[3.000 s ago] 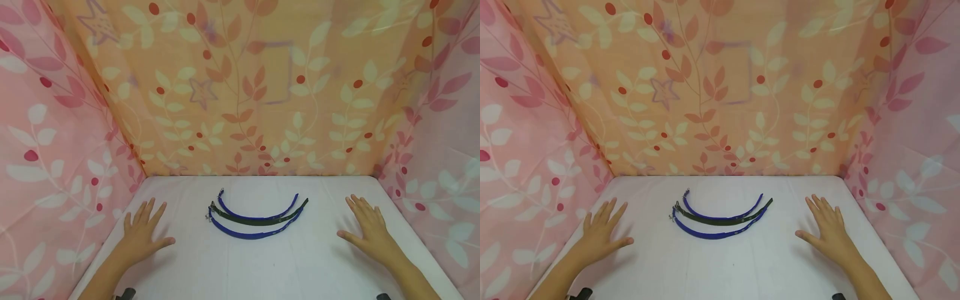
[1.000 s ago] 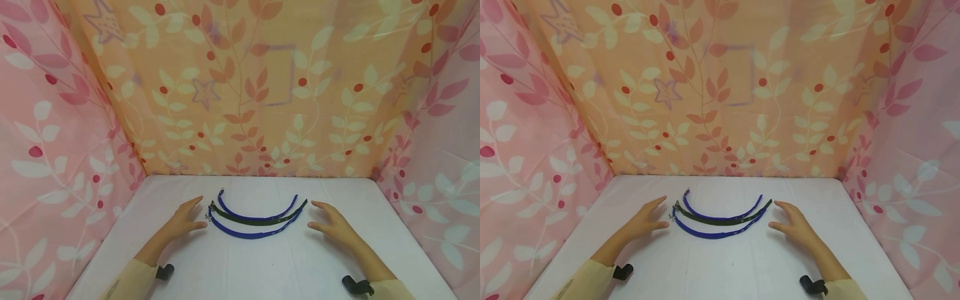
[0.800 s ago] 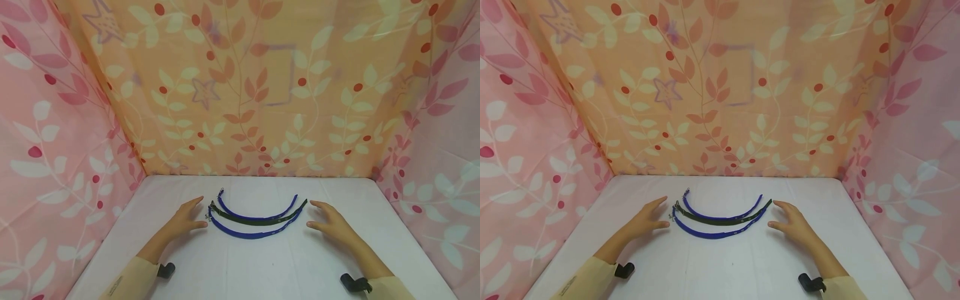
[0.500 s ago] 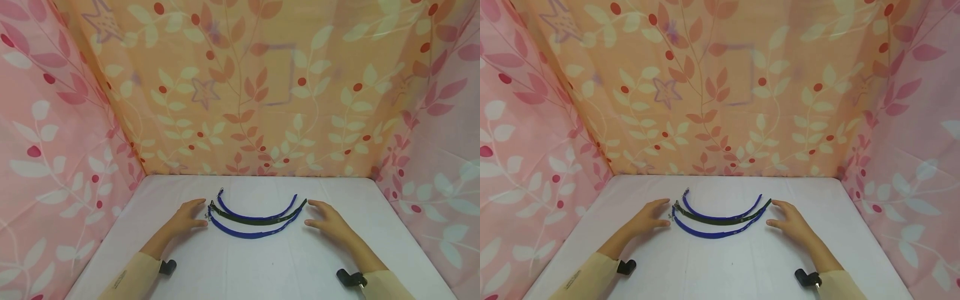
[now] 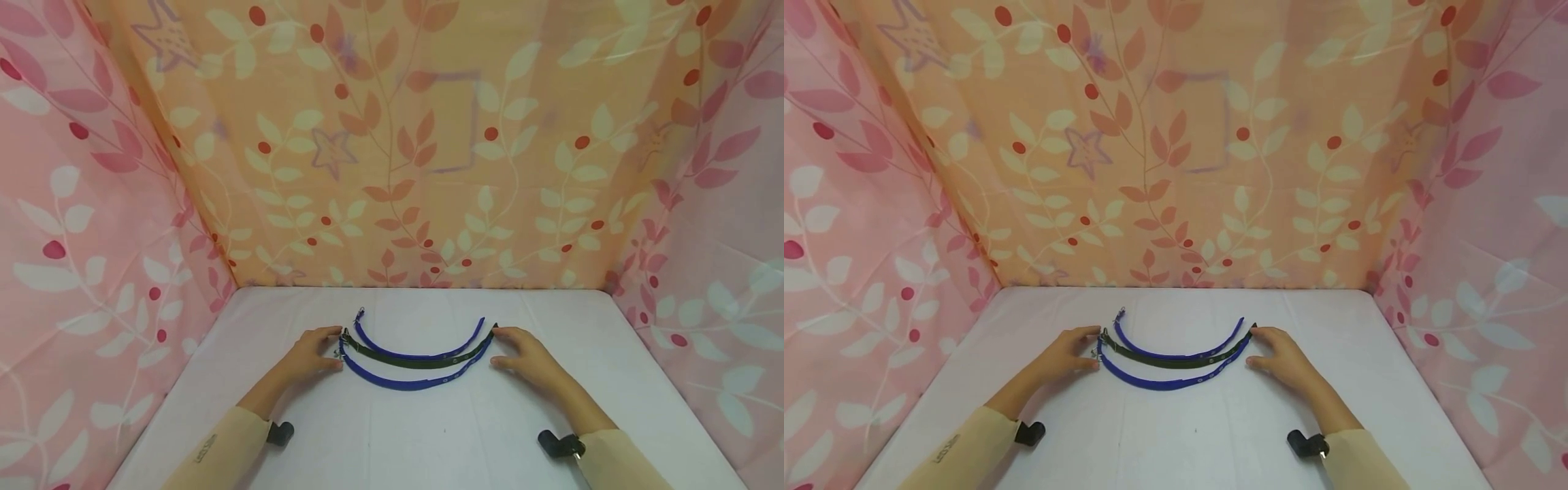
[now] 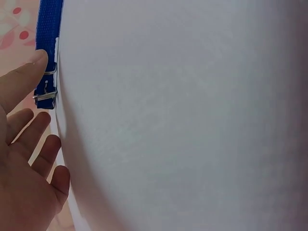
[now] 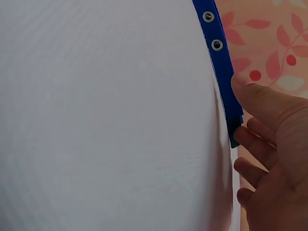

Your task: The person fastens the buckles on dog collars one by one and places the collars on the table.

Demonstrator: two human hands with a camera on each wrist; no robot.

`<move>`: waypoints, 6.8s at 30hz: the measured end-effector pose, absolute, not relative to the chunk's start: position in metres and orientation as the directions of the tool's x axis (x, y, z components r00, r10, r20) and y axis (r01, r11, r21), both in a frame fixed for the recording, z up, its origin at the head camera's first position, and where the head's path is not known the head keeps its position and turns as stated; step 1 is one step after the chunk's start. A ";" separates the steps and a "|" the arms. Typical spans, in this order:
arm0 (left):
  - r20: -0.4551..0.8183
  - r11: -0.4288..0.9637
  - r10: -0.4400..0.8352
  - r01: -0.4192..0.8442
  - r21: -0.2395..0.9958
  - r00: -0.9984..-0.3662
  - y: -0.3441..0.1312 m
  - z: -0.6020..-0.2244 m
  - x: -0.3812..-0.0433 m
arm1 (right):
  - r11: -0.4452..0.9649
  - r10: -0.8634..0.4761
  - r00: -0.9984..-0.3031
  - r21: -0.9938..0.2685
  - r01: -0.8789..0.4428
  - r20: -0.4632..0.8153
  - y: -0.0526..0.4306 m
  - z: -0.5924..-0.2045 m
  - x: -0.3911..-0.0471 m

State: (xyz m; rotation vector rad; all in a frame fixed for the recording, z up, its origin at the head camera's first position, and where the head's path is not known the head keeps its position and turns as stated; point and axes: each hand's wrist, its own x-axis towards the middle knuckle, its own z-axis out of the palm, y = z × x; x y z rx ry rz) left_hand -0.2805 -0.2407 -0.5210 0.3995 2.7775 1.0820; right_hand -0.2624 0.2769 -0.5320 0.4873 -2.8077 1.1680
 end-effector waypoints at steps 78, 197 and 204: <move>0.044 0.622 0.380 0.290 0.727 -0.924 -0.252 -0.492 -0.239 | 0.431 -0.227 -0.964 -0.873 -0.229 0.141 0.285 -0.479 -0.214; 0.207 0.059 0.259 0.230 0.971 -0.943 -0.109 -0.406 -0.132 | 0.545 -0.415 -0.745 -0.513 -0.663 0.522 0.149 -0.391 -0.127; 0.224 0.054 0.267 0.247 0.968 -0.937 -0.105 -0.409 -0.131 | 0.506 -0.298 -0.698 -0.513 -0.694 0.651 0.141 -0.407 -0.130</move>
